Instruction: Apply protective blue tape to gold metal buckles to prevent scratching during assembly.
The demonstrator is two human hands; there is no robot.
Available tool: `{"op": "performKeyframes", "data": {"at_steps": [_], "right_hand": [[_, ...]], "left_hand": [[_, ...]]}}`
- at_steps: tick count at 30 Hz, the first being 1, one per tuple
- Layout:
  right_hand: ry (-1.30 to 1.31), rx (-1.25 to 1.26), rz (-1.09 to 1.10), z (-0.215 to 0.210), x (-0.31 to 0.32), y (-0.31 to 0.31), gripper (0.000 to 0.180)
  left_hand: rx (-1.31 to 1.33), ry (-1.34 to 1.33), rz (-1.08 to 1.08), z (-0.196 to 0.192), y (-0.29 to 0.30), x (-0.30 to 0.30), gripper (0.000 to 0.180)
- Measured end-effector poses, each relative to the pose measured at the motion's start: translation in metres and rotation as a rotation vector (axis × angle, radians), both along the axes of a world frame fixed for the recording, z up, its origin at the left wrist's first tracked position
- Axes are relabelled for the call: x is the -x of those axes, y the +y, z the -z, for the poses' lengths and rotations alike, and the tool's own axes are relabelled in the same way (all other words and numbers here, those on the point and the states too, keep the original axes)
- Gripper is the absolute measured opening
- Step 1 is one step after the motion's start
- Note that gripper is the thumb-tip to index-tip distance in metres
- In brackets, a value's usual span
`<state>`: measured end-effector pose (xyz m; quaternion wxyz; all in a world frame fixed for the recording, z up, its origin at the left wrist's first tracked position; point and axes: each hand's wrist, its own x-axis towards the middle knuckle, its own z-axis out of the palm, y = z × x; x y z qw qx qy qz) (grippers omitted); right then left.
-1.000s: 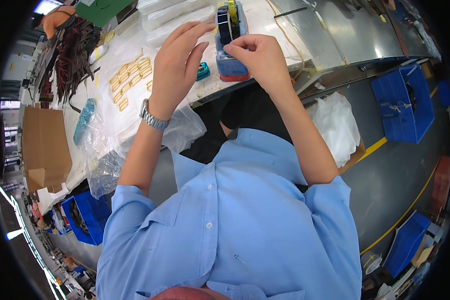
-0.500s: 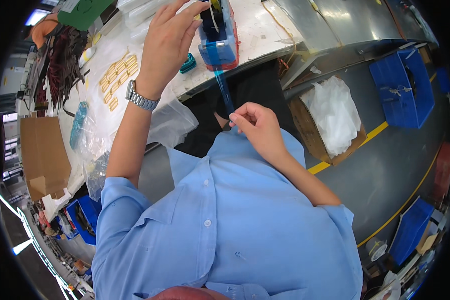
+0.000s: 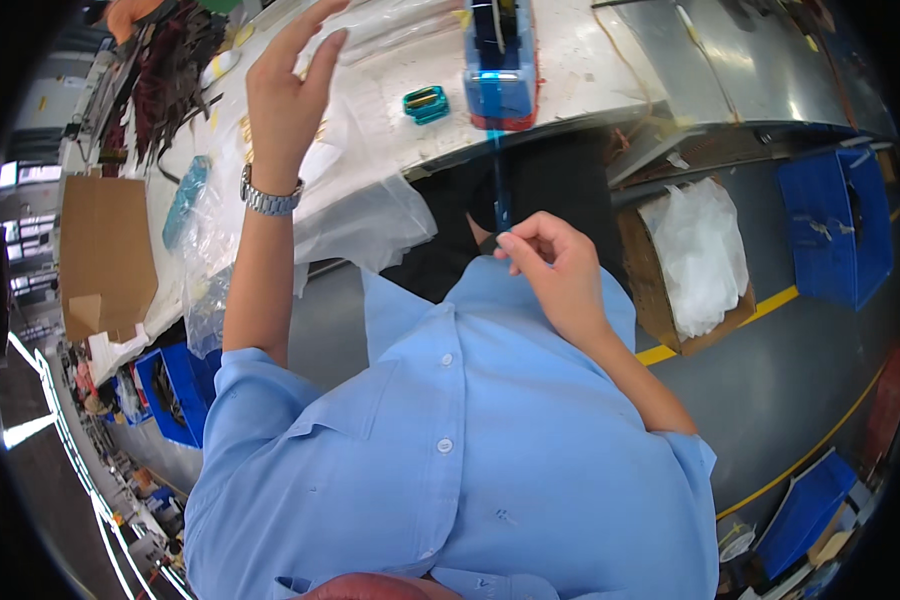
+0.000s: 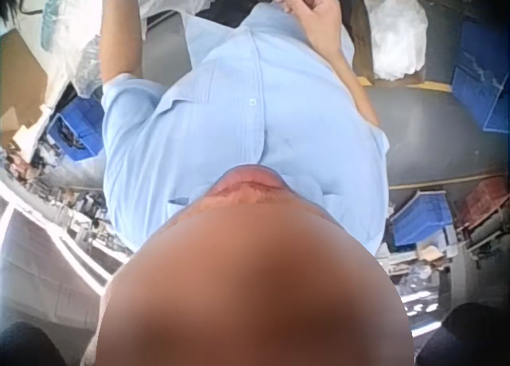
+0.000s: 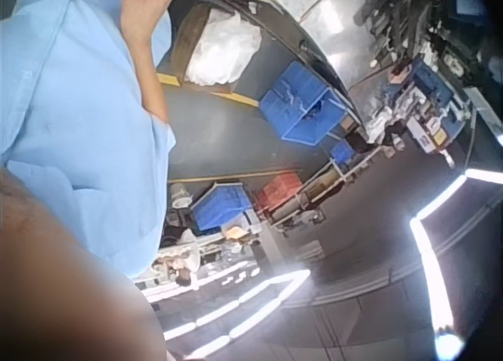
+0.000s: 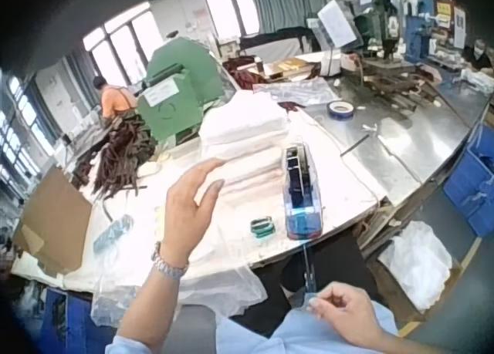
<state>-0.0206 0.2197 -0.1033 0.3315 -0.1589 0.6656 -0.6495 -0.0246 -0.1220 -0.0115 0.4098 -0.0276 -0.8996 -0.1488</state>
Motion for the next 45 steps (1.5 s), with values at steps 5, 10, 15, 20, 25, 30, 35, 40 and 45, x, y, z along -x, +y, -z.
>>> {"op": "performKeyframes", "data": {"at_steps": [5, 10, 15, 20, 25, 30, 35, 40, 45], "right_hand": [[-0.021, -0.011, -0.026, -0.007, 0.0, -0.001, 0.013], [-0.023, 0.021, -0.003, -0.017, -0.006, 0.002, 0.013], [-0.045, 0.03, 0.022, -0.025, -0.011, -0.006, 0.012], [-0.108, 0.091, 0.057, -0.031, -0.017, -0.01, 0.009], [-0.137, 0.145, 0.104, -0.03, -0.022, -0.014, 0.009], [-0.17, 0.177, 0.069, -0.03, -0.019, -0.01, 0.009], [-0.193, 0.235, -0.029, -0.023, -0.008, -0.005, 0.009], [-0.166, 0.239, -0.05, -0.019, -0.004, -0.006, 0.009], [-0.223, 0.249, -0.061, -0.019, -0.002, -0.006, 0.01]], "left_hand": [[-0.129, -0.27, -0.315, 0.013, -0.075, -0.085, 0.02], [0.056, -0.447, -0.207, 0.04, -0.075, -0.109, 0.01], [0.143, -0.476, -0.001, 0.046, -0.054, -0.083, 0.008], [0.245, -0.566, 0.027, 0.047, -0.058, -0.075, 0.009], [0.356, -0.616, -0.042, 0.044, -0.052, -0.065, 0.011], [0.166, -0.632, -0.134, 0.038, -0.068, -0.069, 0.01], [-0.792, -0.677, -0.081, 0.002, -0.097, -0.096, 0.019], [-1.564, -0.526, 0.328, 0.001, 0.022, -0.113, 0.018], [-1.844, -0.684, 0.465, 0.032, 0.114, -0.103, 0.013]]}}
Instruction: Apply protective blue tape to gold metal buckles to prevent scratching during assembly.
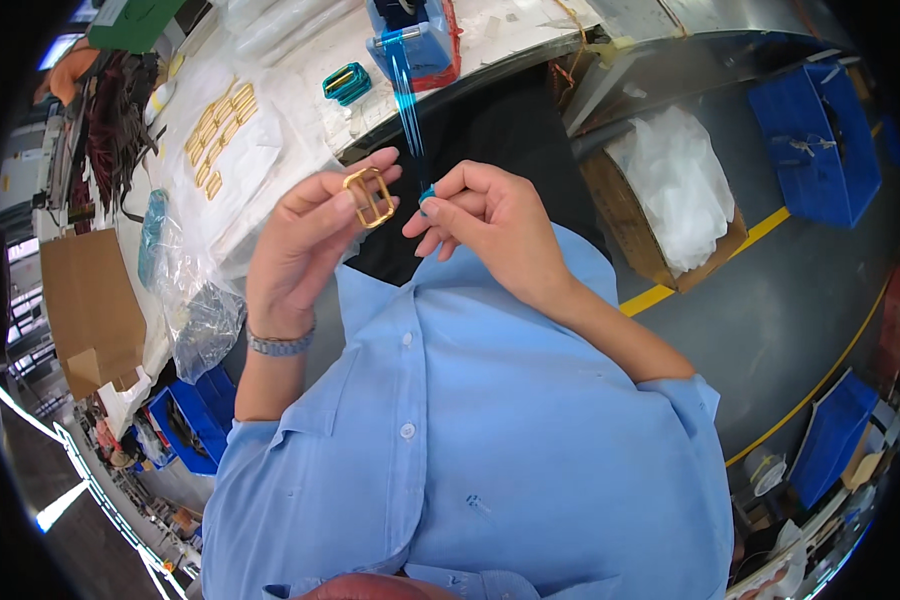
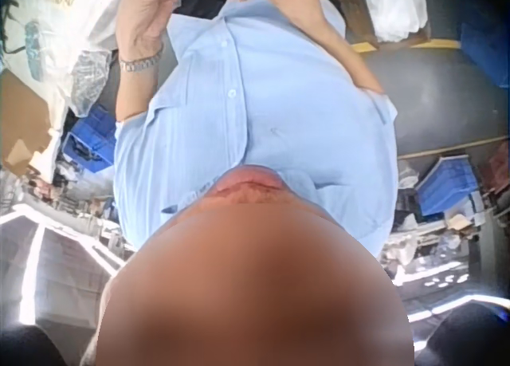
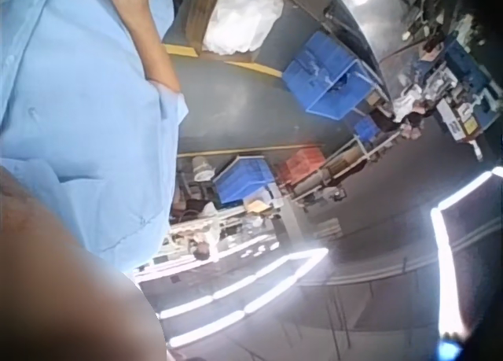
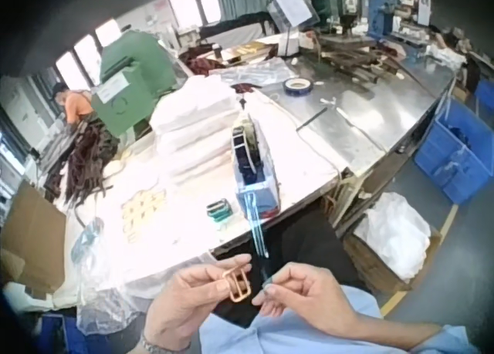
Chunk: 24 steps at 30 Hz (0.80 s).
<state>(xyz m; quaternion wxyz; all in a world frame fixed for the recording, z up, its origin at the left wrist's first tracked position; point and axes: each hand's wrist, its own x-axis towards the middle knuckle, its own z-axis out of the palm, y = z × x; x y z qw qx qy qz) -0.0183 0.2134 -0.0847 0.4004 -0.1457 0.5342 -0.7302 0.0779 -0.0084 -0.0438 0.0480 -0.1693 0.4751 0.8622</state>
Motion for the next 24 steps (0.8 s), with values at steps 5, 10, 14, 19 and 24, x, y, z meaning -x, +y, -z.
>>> {"op": "performKeyframes", "data": {"at_steps": [5, 10, 14, 19, 24], "right_hand": [[0.014, 0.037, 0.028, 0.003, -0.003, 0.004, 0.009], [0.031, 0.057, 0.027, 0.004, -0.007, 0.005, 0.011], [0.018, 0.035, 0.009, 0.0, -0.008, 0.006, 0.014], [0.023, 0.017, 0.011, -0.002, -0.009, 0.006, 0.023], [0.067, -0.031, 0.011, -0.003, -0.01, 0.007, 0.027]], "left_hand": [[-0.02, -0.039, -0.015, 0.011, 0.02, 0.006, 0.008], [0.006, -0.042, -0.011, 0.013, 0.023, 0.01, 0.007], [0.142, -0.068, 0.015, 0.017, 0.026, 0.01, 0.008], [0.135, -0.105, -0.014, 0.016, 0.029, 0.013, 0.011], [0.107, -0.08, -0.029, 0.017, 0.032, 0.015, 0.011]]}}
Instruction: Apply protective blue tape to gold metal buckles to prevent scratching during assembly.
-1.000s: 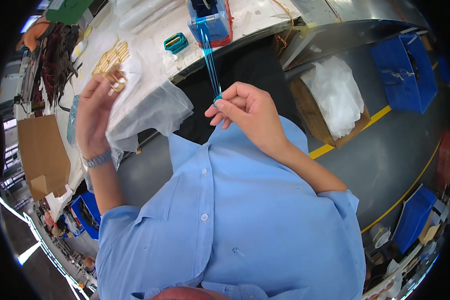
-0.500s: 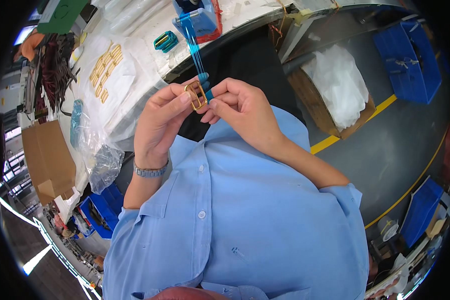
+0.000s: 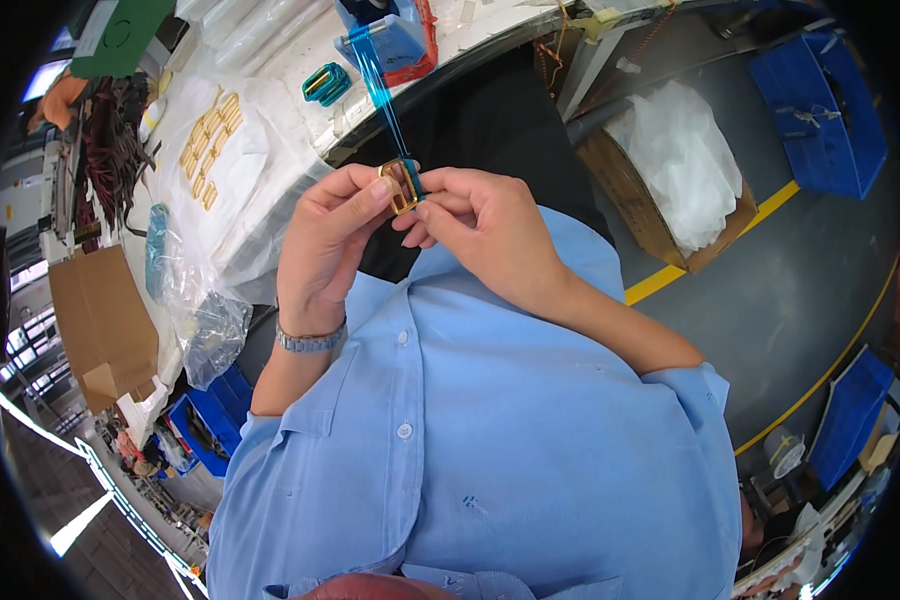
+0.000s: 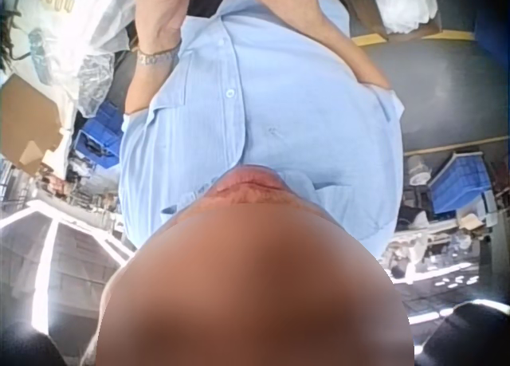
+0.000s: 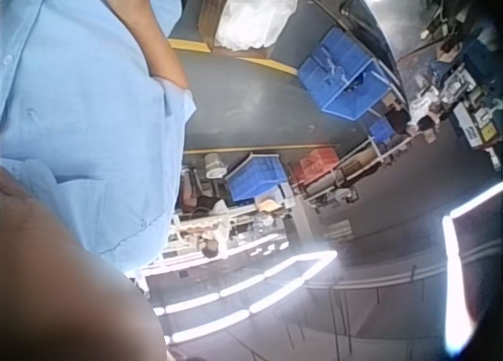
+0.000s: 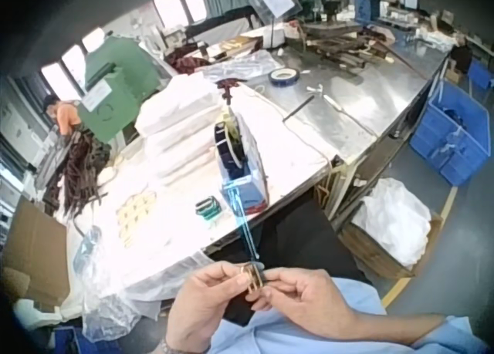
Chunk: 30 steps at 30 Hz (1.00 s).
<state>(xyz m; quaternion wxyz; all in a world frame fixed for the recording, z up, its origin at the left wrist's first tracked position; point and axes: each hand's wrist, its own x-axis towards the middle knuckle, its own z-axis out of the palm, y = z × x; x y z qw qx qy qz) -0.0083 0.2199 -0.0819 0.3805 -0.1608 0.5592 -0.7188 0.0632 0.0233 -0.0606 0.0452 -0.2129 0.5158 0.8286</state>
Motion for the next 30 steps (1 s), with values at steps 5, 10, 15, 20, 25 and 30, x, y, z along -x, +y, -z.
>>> {"op": "performKeyframes", "data": {"at_steps": [5, 10, 15, 20, 25, 30], "right_hand": [[0.003, 0.062, 0.044, 0.002, -0.001, -0.001, 0.024], [-0.068, 0.051, 0.037, 0.001, 0.003, -0.004, 0.026], [-0.064, 0.026, 0.061, 0.004, 0.004, -0.004, 0.027], [-0.115, 0.039, 0.082, 0.005, 0.004, 0.0, 0.028], [-0.121, 0.045, 0.079, 0.002, 0.004, 0.0, 0.028], [-0.107, 0.04, 0.082, 0.001, 0.002, 0.0, 0.028]], "left_hand": [[0.043, -0.033, -0.045, -0.003, 0.007, 0.003, 0.012], [0.056, -0.025, -0.043, 0.0, 0.01, 0.005, 0.012], [0.103, 0.023, -0.03, 0.006, 0.011, 0.005, 0.012], [0.158, 0.086, -0.161, 0.004, 0.018, 0.002, 0.013], [0.176, 0.056, 0.006, 0.023, 0.012, 0.0, 0.027], [0.143, 0.071, -0.045, 0.02, 0.02, 0.008, 0.021]]}}
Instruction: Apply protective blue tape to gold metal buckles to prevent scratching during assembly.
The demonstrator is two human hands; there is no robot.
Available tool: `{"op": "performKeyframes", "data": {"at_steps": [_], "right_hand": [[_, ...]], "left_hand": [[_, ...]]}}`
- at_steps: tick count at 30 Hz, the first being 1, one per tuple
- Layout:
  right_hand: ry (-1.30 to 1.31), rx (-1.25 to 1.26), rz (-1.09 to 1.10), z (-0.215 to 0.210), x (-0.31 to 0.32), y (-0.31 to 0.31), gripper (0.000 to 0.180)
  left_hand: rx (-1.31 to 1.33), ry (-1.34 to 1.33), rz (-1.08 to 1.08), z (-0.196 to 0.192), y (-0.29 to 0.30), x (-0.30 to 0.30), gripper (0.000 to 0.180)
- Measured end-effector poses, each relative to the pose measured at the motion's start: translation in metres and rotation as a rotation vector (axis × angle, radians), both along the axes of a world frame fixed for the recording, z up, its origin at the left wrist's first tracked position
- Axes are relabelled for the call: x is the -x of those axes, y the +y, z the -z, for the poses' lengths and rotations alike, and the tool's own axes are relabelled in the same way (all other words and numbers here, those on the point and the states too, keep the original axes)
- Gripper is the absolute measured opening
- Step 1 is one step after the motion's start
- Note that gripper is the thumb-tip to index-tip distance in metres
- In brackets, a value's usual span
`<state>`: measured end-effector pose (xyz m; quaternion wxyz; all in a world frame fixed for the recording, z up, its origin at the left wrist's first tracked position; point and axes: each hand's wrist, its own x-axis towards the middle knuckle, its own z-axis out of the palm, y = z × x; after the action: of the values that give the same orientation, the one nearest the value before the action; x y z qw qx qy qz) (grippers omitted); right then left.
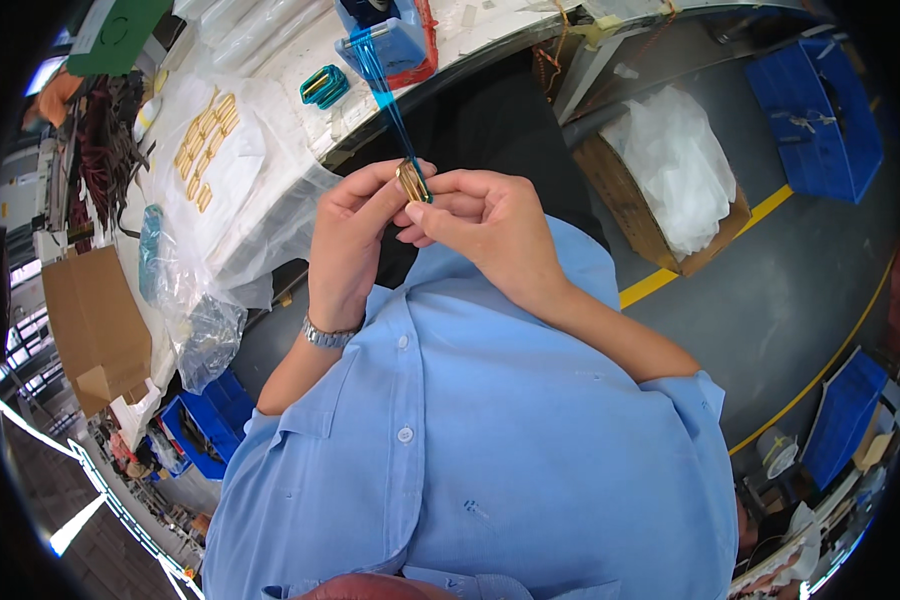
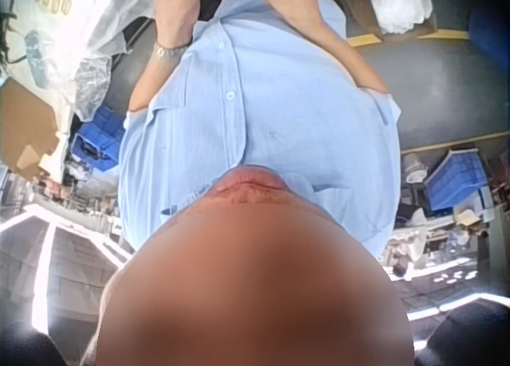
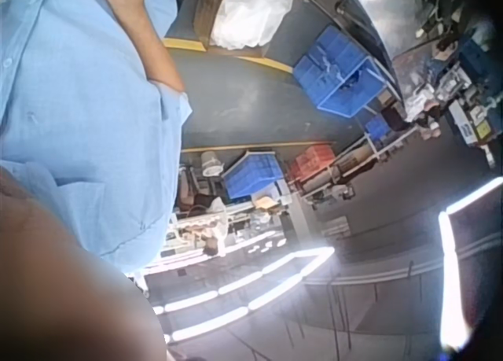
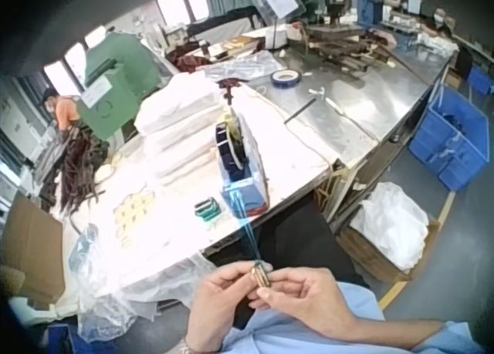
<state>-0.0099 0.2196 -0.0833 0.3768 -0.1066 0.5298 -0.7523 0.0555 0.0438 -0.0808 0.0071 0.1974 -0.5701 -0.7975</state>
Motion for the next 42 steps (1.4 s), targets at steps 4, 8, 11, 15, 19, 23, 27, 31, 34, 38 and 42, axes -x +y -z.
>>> {"op": "performKeyframes", "data": {"at_steps": [4, 8, 11, 15, 19, 23, 27, 31, 34, 38, 42], "right_hand": [[-0.039, 0.015, 0.003, 0.001, -0.001, -0.001, 0.027], [-0.091, 0.049, -0.028, 0.004, -0.001, -0.003, 0.025], [-0.066, 0.041, -0.087, 0.002, 0.003, -0.001, 0.021], [-0.009, -0.031, -0.141, -0.003, 0.011, 0.0, 0.02], [0.399, -0.435, -0.19, -0.011, 0.028, -0.003, 0.027], [0.504, -0.16, -0.036, 0.016, 0.037, -0.015, 0.044], [0.33, -0.029, -0.066, 0.018, 0.041, -0.021, 0.054], [0.309, -0.08, -0.07, 0.008, 0.039, -0.022, 0.052], [0.278, -0.1, -0.075, 0.009, 0.04, -0.022, 0.05], [0.269, -0.062, -0.057, 0.01, 0.039, -0.023, 0.051], [0.245, -0.034, -0.067, 0.006, 0.038, -0.024, 0.052]], "left_hand": [[0.015, -0.024, -0.011, 0.001, 0.0, 0.005, 0.017], [0.02, -0.071, -0.003, 0.009, -0.007, 0.008, 0.016], [-0.064, -0.155, 0.05, 0.01, -0.02, 0.01, 0.016], [-0.157, -0.253, 0.134, 0.007, -0.028, 0.014, 0.02], [-0.2, -0.344, 0.15, 0.002, -0.033, 0.019, 0.02], [-0.246, -0.41, 0.173, -0.004, -0.04, 0.028, 0.016], [-0.397, -0.482, 0.204, -0.01, -0.045, 0.035, 0.015], [-0.467, -0.581, 0.168, -0.009, -0.047, 0.036, 0.014], [-0.494, -0.588, 0.15, -0.01, -0.044, 0.037, 0.014], [-0.469, -0.583, 0.111, -0.015, -0.037, 0.034, 0.015], [-0.461, -0.554, 0.073, -0.018, -0.033, 0.028, 0.017]]}}
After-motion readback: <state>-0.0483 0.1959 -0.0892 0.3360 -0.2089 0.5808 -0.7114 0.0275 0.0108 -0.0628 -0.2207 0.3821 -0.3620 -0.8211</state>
